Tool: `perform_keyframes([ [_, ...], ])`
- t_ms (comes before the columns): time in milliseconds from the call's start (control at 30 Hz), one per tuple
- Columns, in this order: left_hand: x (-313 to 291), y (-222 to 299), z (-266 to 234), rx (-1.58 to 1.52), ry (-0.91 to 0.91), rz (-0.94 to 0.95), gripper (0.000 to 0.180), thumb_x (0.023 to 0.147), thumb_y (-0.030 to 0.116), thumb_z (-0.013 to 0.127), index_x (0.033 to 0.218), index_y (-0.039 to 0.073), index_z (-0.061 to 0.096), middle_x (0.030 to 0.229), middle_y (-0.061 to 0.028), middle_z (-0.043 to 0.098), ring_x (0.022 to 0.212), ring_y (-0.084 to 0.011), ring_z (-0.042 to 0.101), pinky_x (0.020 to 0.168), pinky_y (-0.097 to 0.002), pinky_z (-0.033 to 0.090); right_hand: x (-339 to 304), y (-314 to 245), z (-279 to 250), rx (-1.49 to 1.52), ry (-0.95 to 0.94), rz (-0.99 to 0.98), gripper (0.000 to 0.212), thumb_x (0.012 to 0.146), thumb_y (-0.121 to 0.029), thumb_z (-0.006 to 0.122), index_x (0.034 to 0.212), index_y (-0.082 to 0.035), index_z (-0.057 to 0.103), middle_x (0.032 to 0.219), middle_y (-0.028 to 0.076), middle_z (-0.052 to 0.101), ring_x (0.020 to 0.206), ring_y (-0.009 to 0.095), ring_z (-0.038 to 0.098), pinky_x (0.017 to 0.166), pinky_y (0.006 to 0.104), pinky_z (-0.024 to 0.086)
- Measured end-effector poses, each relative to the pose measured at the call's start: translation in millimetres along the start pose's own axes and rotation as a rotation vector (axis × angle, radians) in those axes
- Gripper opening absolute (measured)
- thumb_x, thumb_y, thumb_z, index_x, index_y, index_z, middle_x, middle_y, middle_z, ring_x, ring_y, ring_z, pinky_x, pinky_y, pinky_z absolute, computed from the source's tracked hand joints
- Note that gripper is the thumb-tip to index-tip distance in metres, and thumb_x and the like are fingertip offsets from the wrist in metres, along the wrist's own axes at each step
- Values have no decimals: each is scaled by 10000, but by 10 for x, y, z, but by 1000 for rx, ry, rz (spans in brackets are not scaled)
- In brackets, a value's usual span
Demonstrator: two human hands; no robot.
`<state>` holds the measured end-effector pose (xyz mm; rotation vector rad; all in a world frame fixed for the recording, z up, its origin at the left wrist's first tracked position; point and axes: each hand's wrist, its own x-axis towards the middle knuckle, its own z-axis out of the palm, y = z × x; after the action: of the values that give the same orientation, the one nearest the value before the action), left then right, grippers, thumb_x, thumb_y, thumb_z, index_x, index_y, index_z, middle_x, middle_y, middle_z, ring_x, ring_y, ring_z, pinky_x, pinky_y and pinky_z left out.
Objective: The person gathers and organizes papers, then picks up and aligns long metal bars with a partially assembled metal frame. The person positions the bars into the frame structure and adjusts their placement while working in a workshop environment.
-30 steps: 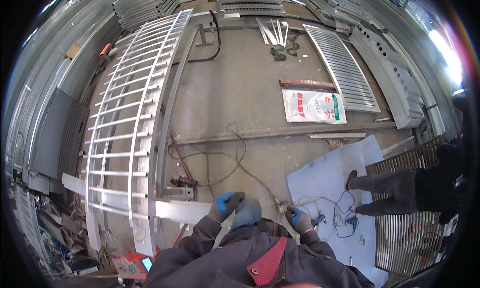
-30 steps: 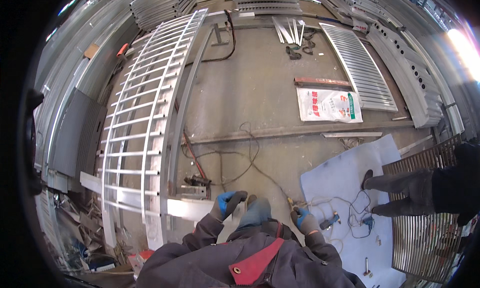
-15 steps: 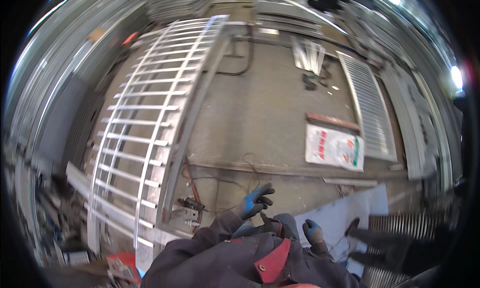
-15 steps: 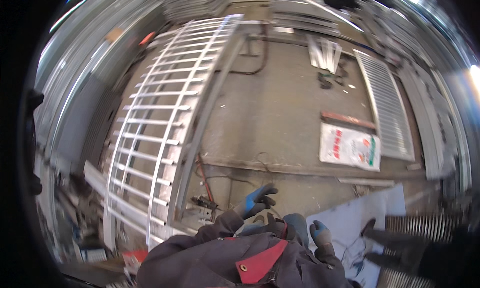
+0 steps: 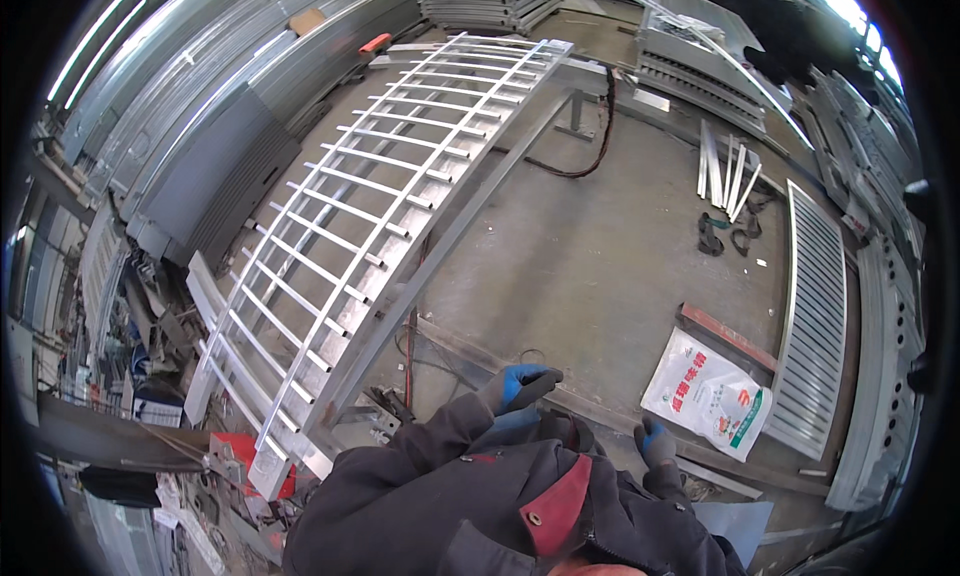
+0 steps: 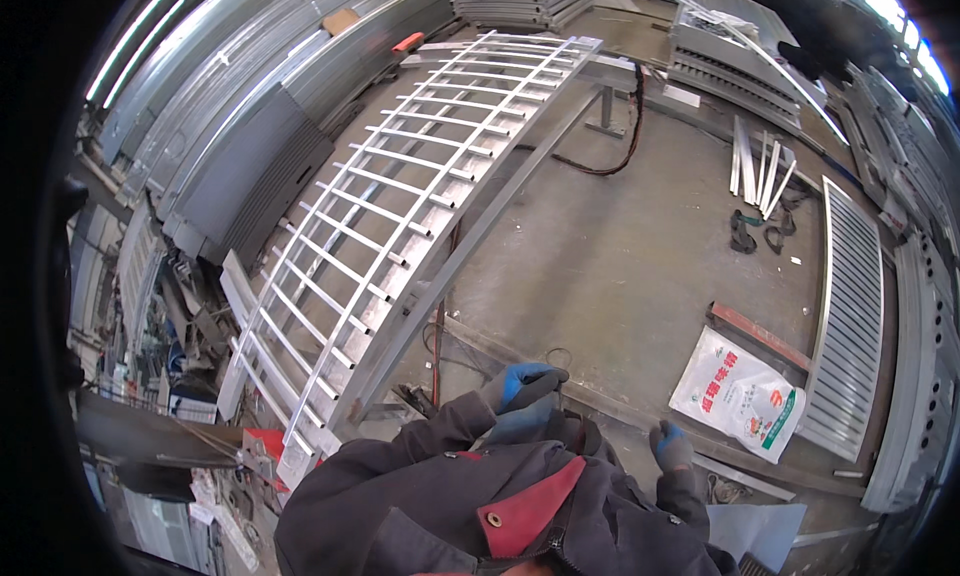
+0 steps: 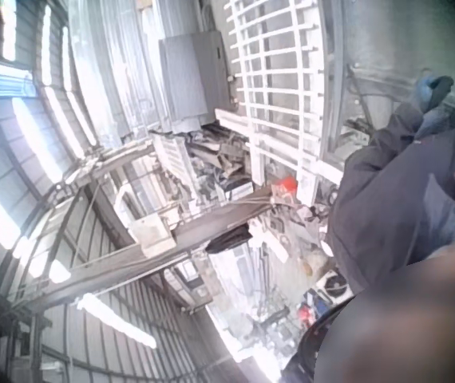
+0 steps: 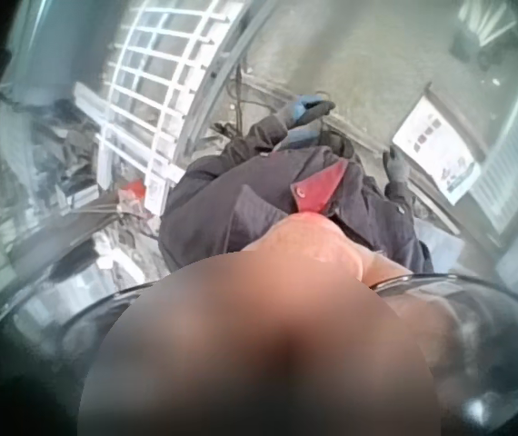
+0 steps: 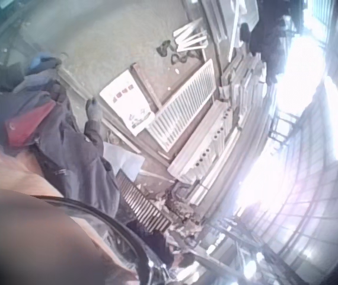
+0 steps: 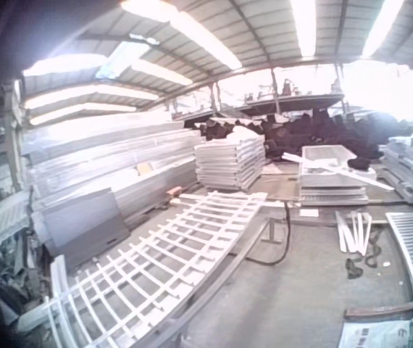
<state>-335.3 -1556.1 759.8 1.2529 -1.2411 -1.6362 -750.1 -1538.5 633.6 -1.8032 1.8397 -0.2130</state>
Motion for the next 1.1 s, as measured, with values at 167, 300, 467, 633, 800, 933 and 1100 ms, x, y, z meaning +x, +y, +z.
perform_keyframes([
  [167, 866, 331, 142, 93, -8, -76, 301, 1056, 244, 596, 1243, 33, 703, 1046, -21, 724, 952, -114, 644, 834, -295, 537, 1218, -809, -533, 435, 18, -71, 469, 958, -376, 636, 1268, -28, 680, 1153, 214, 729, 1055, 346, 715, 914, 423, 556],
  [300, 1788, 336, 211, 85, -5, 99, 288, 1034, 259, 605, 1151, 17, 707, 951, -30, 691, 883, -121, 642, 784, -288, 528, 1831, -972, -726, 385, -153, -81, 456, 964, -355, 656, 1283, -29, 670, 1156, 217, 727, 1063, 323, 719, 917, 382, 555],
  [467, 3357, 195, -99, -91, 0, -58, 429, 1006, 106, 593, 1424, 17, 556, 1158, -123, 699, 1004, -165, 668, 910, -315, 536, 3057, -459, -925, 447, 32, 67, 448, 957, -371, 657, 1267, -49, 682, 1146, 205, 730, 1044, 332, 722, 907, 401, 558],
  [633, 5283, 619, -731, -249, -251, 16, 701, 963, 40, 563, 1605, 79, 284, 1352, -175, 623, 1151, -234, 647, 1021, -374, 501, 4383, 58, -1222, 614, -35, 505, 431, 959, -383, 637, 1222, -47, 697, 1118, 211, 731, 1065, 315, 713, 914, 382, 543],
  [800, 6990, 1562, -918, -316, -451, -70, 965, 742, -116, 419, 1648, 117, 179, 1502, -164, 502, 1277, -245, 573, 1098, -388, 435, 5029, 446, -1460, 391, 102, 523, 478, 944, -437, 610, 1230, -64, 703, 1121, 186, 740, 1077, 328, 702, 926, 386, 533],
  [933, 8301, 2116, -766, -116, -537, -12, 797, 803, -105, 451, 1574, 81, 373, 1480, -114, 535, 1261, -205, 584, 1058, -349, 469, 5493, 890, -1611, 439, 126, 721, 468, 935, -444, 593, 1213, -88, 716, 1139, 184, 736, 1113, 355, 686, 962, 420, 531],
  [1100, 9900, 2516, -388, 207, -434, 108, 396, 985, 108, 617, 1375, 42, 616, 1257, -99, 692, 1130, -188, 671, 1001, -343, 523, 6542, 1602, -2063, 389, 52, 762, 483, 914, -475, 591, 1197, -106, 724, 1124, 170, 740, 1096, 357, 691, 958, 438, 530],
])
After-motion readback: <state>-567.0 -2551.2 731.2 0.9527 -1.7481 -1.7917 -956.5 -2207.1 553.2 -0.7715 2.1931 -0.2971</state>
